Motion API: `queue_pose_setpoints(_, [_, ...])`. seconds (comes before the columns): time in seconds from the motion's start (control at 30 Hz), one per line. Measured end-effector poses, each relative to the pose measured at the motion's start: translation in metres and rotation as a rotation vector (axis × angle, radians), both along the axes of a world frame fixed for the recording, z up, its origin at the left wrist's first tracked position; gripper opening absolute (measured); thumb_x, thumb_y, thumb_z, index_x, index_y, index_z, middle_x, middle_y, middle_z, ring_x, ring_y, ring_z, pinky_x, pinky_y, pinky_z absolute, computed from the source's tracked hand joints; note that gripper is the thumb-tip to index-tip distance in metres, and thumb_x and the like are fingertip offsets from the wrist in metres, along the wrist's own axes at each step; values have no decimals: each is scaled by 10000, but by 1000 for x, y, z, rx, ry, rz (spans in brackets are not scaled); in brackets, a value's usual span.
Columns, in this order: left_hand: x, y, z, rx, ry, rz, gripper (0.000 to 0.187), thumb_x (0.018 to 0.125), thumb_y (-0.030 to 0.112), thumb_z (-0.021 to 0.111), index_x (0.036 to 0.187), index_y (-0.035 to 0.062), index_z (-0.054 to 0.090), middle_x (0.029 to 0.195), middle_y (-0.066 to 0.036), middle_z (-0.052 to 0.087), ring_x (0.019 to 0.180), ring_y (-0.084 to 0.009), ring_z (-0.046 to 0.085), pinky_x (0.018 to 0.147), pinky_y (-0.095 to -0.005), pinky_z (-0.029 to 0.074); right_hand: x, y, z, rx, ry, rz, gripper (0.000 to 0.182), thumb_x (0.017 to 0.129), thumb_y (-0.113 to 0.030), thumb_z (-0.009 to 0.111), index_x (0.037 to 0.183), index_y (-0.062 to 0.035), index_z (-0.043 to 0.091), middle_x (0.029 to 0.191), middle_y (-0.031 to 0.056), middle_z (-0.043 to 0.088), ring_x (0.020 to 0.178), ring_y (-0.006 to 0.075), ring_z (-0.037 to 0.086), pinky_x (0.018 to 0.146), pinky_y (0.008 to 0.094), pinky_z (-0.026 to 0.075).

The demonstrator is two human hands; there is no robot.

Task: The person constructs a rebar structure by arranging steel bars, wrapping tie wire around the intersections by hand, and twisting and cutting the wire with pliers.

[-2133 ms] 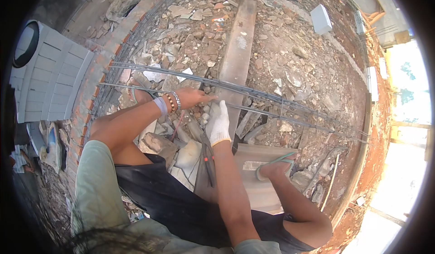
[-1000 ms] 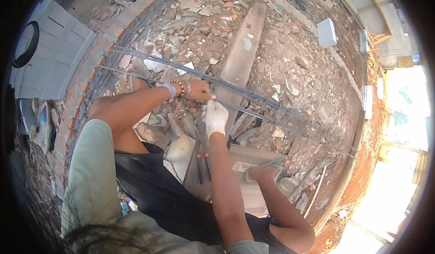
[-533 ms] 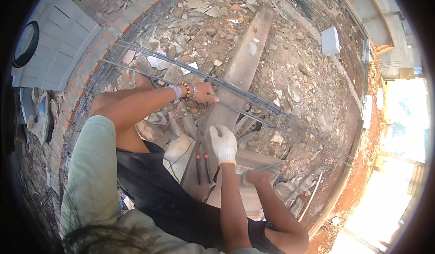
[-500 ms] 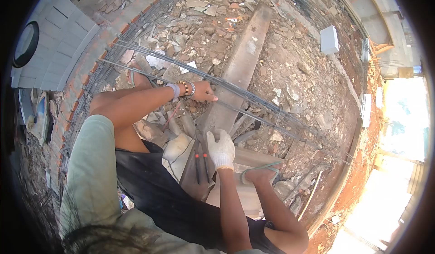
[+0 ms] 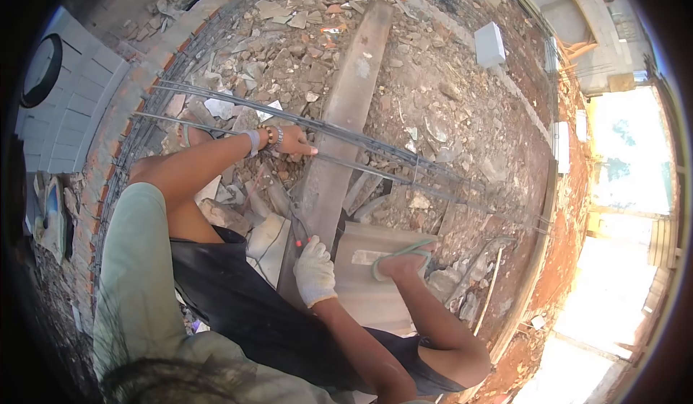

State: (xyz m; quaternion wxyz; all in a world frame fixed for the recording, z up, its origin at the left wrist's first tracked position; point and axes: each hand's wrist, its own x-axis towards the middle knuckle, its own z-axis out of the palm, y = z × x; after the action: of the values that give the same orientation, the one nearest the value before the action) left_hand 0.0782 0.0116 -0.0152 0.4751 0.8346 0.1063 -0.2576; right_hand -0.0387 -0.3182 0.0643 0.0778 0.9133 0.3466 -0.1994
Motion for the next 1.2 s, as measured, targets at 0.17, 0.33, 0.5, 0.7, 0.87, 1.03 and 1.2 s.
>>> queue_pose_setpoints(0.17, [-1, 0, 8, -50, 71, 1, 667, 851, 722, 559, 883, 87, 758, 750, -30, 686, 730, -170, 643, 667, -332, 503, 35, -12, 33, 256, 373, -161, 431, 803, -34, 593, 1203, -53, 432, 984, 193, 600, 936, 366, 648, 846, 422, 538])
queue_pose_setpoints(0.33, [0, 1, 25, -91, 184, -23, 730, 846, 735, 549, 1237, 133, 680, 1025, -83, 674, 851, -220, 642, 730, -367, 535, 49, -11, 21, 460, 1233, -767, 326, 806, 52, 485, 1114, -52, 460, 1110, 156, 624, 1036, 302, 650, 842, 379, 532])
queue_pose_setpoints(0.5, [2, 3, 24, -135, 155, -39, 662, 863, 705, 568, 1161, 128, 697, 810, -3, 612, 713, -134, 580, 582, -307, 485, 63, 13, 29, 731, 1456, -901, 374, 740, 145, 463, 1035, -84, 459, 1196, 149, 568, 1123, 300, 604, 877, 399, 535])
queue_pose_setpoints(0.7, [3, 3, 17, -198, 189, -9, 556, 896, 670, 554, 930, 133, 697, 655, 42, 539, 569, -104, 493, 486, -285, 381, 90, 36, 6, 909, 1645, -1008, 426, 722, 144, 465, 1077, -92, 469, 1260, 149, 543, 1196, 331, 571, 960, 436, 509])
queue_pose_setpoints(0.87, [1, 1, 23, -169, 159, 7, 572, 904, 654, 558, 706, 122, 629, 618, 37, 533, 551, -105, 488, 485, -293, 372, 103, 33, 0, 931, 1759, -999, 417, 728, 131, 483, 1078, -97, 489, 1315, 177, 537, 1234, 373, 549, 1038, 520, 458])
queue_pose_setpoints(1.03, [-2, 0, 24, -169, 130, 20, 592, 905, 646, 561, 641, 118, 605, 629, 28, 570, 558, -112, 501, 506, -298, 379, 119, 36, 14, 824, 1806, -888, 395, 736, 117, 504, 1053, -119, 512, 1333, 170, 530, 1259, 373, 530, 1062, 553, 426])
queue_pose_setpoints(1.2, [-3, 0, 28, -157, 143, 36, 606, 908, 650, 551, 649, 108, 625, 639, 22, 598, 586, -118, 529, 544, -309, 408, 124, 35, 16, 843, 1935, -904, 399, 745, 112, 532, 1061, -131, 509, 1361, 140, 511, 1247, 354, 540, 1010, 534, 463])
